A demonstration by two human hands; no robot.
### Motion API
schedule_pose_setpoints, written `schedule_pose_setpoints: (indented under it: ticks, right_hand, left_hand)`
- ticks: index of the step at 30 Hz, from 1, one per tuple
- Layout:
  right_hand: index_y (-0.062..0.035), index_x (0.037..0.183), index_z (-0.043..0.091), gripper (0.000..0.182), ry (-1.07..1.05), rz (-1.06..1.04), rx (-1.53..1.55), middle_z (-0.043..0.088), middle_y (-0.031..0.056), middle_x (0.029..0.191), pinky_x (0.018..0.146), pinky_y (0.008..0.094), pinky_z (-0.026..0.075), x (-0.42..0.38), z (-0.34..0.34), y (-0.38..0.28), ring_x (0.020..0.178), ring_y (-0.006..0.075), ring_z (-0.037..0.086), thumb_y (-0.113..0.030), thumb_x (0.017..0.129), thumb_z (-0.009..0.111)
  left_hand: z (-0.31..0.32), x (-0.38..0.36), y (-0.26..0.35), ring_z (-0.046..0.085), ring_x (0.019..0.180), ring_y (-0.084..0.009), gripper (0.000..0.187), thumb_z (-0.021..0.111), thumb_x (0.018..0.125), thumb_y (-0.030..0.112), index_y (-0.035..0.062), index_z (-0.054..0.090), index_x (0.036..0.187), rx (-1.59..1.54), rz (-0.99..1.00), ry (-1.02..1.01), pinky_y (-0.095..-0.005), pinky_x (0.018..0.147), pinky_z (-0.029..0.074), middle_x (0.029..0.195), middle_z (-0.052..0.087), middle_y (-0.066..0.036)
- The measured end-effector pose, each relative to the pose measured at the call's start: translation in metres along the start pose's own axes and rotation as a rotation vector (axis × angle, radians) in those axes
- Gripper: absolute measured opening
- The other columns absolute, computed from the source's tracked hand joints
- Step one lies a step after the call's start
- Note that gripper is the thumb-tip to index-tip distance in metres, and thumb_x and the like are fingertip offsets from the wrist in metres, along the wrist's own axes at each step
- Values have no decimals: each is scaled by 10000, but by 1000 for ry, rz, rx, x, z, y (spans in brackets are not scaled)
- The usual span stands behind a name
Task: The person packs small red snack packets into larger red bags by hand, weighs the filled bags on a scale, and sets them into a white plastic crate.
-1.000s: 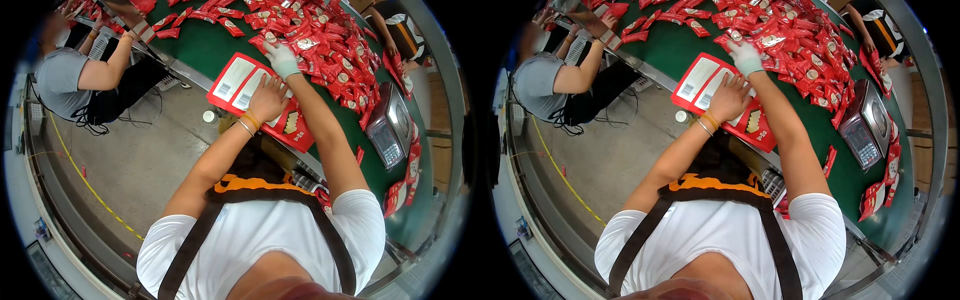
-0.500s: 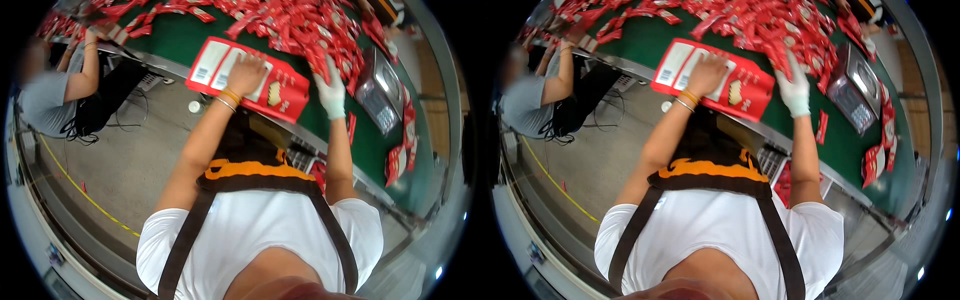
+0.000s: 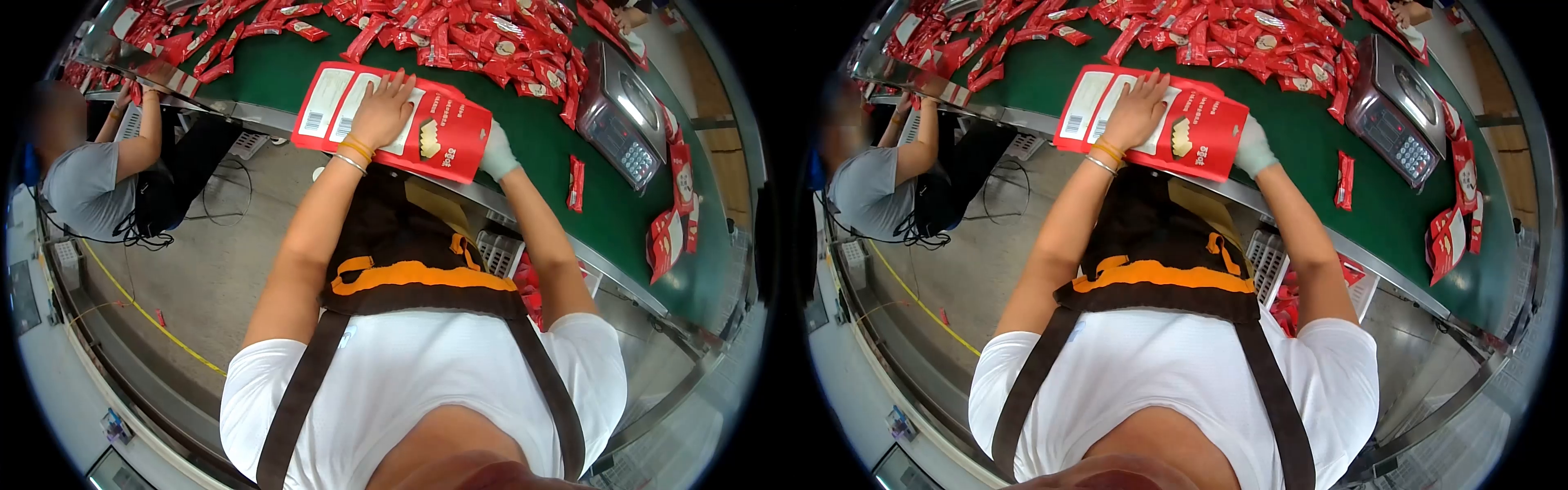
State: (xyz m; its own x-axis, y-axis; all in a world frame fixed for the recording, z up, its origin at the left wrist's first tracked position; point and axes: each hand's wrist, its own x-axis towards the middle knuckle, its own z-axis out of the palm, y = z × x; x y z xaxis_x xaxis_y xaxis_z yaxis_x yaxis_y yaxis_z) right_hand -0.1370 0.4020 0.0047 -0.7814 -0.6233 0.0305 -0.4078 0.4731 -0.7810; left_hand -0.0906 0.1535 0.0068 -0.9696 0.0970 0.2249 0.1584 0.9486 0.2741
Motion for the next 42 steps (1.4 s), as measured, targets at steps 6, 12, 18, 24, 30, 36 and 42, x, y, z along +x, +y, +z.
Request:
schedule_pose_setpoints:
  ticks: [6,12,18,24,30,36,42]
  right_hand:
    - [-58,1259,588,402,-69,-107,305,647,97,1227,942,343,501,60,45,39,1113,226,616,-237,904,649]
    - [-44,1241,596,405,-173,-21,280,650,90,1234,955,332,494,42,10,32,1126,197,611,-253,901,661]
    - [-41,1213,616,388,-206,7,200,667,90,1199,937,324,501,20,-1,17,1084,180,626,-256,894,667]
    - [-48,1173,647,351,-321,-122,214,698,98,1121,887,318,524,33,-13,35,988,176,661,-245,883,669]
    - [-58,1022,684,235,238,13,-396,685,114,937,772,354,530,117,-151,13,875,256,671,-230,878,614]
    - [-115,1208,584,416,312,93,-929,659,164,1132,923,462,487,170,-133,31,1043,375,614,-327,854,631]
    - [-79,1181,635,411,525,-11,-159,674,161,1021,874,379,491,76,-127,-20,982,312,642,-310,844,674]
  left_hand:
    - [-2,-4,8,261,1428,-408,538,438,972,301,123,372,1475,28,10,154,-597,1133,226,1560,286,-165]
    - [-7,-10,13,287,1421,-392,500,466,954,323,142,470,1420,97,21,120,-628,1123,204,1532,373,-82]
    - [-4,-9,15,340,1391,-393,470,481,946,324,155,523,1382,118,37,188,-619,1116,231,1498,424,-84]
    - [-10,-12,15,409,1345,-381,470,502,937,318,164,529,1380,46,35,166,-581,1109,281,1471,460,-87]
    - [-9,-10,16,427,1328,-379,459,510,929,314,160,548,1359,26,29,163,-567,1109,293,1436,498,-92]
    - [-9,-11,14,413,1340,-375,448,509,931,318,166,560,1349,9,4,155,-560,1116,284,1433,501,-88]
    - [-8,-11,12,395,1353,-366,461,488,944,313,170,528,1380,-9,-13,140,-539,1131,269,1442,491,-83]
